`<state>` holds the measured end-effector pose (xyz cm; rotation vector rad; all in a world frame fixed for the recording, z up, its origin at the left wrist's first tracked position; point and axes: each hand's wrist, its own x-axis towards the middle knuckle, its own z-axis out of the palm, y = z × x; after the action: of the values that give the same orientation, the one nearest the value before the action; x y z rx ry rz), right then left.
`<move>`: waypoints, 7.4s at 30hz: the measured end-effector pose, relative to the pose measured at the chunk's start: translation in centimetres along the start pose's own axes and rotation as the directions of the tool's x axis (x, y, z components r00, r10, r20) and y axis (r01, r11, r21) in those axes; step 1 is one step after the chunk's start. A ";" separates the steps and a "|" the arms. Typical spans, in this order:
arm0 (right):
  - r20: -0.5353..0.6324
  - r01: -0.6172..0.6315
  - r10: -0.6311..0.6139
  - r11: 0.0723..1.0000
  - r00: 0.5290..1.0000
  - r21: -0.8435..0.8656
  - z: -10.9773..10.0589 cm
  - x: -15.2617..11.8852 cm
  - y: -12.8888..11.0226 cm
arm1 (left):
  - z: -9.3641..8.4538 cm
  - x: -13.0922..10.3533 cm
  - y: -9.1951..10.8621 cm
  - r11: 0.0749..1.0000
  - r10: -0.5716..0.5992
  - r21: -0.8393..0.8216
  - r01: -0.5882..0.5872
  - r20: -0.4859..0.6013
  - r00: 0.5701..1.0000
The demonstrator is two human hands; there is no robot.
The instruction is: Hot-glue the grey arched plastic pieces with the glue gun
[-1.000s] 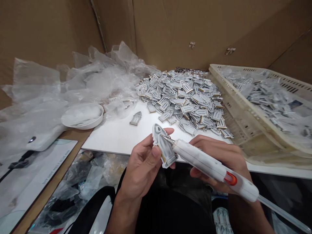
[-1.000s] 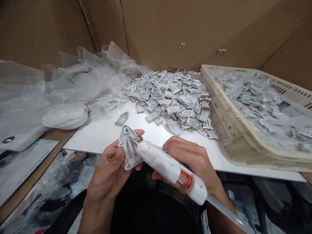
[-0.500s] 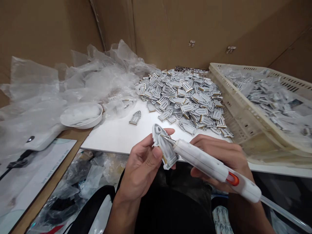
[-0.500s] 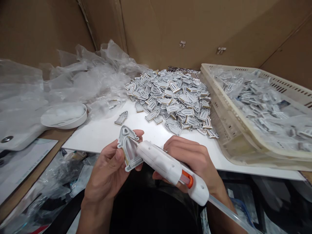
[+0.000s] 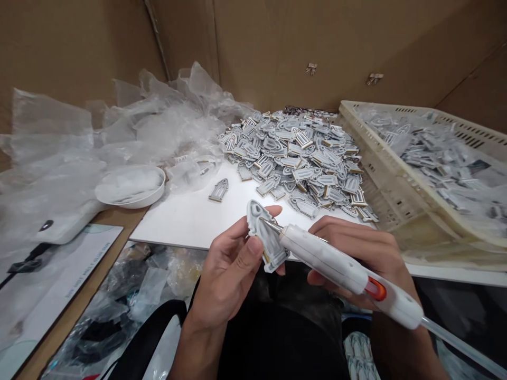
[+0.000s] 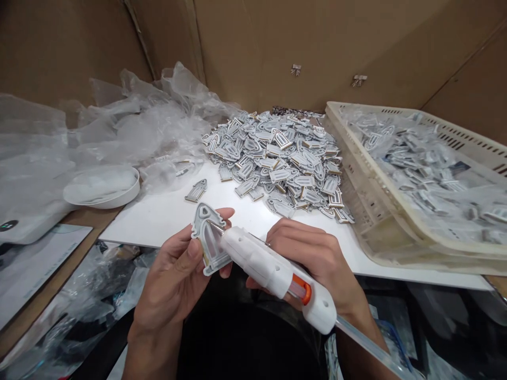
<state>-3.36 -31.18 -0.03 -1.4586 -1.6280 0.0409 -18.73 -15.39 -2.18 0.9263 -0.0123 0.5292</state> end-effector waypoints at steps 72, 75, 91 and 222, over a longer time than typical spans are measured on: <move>0.007 0.024 -0.024 1.000 1.000 0.013 -0.2 0.6 0.0 | 1.8 -0.3 1.0 0.916 -0.050 0.378 0.133 -0.222 0.974; 0.004 0.014 -0.014 0.999 1.000 0.034 -0.1 0.6 -0.1 | 2.0 -0.3 1.2 0.911 -0.057 0.388 0.144 -0.225 0.973; 0.008 0.009 -0.009 1.000 1.000 -0.009 0.0 0.4 0.1 | 2.7 -0.3 1.5 0.901 -0.060 0.405 0.157 -0.243 0.968; 0.063 0.144 -0.132 0.954 0.989 -0.264 0.3 0.3 1.3 | 2.4 0.3 0.3 0.973 -0.195 -0.178 0.145 -0.308 0.931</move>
<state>-2.51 -30.38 -0.78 -1.5490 -1.8223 -0.2364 -18.11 -16.93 -0.45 0.6745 0.3199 0.5056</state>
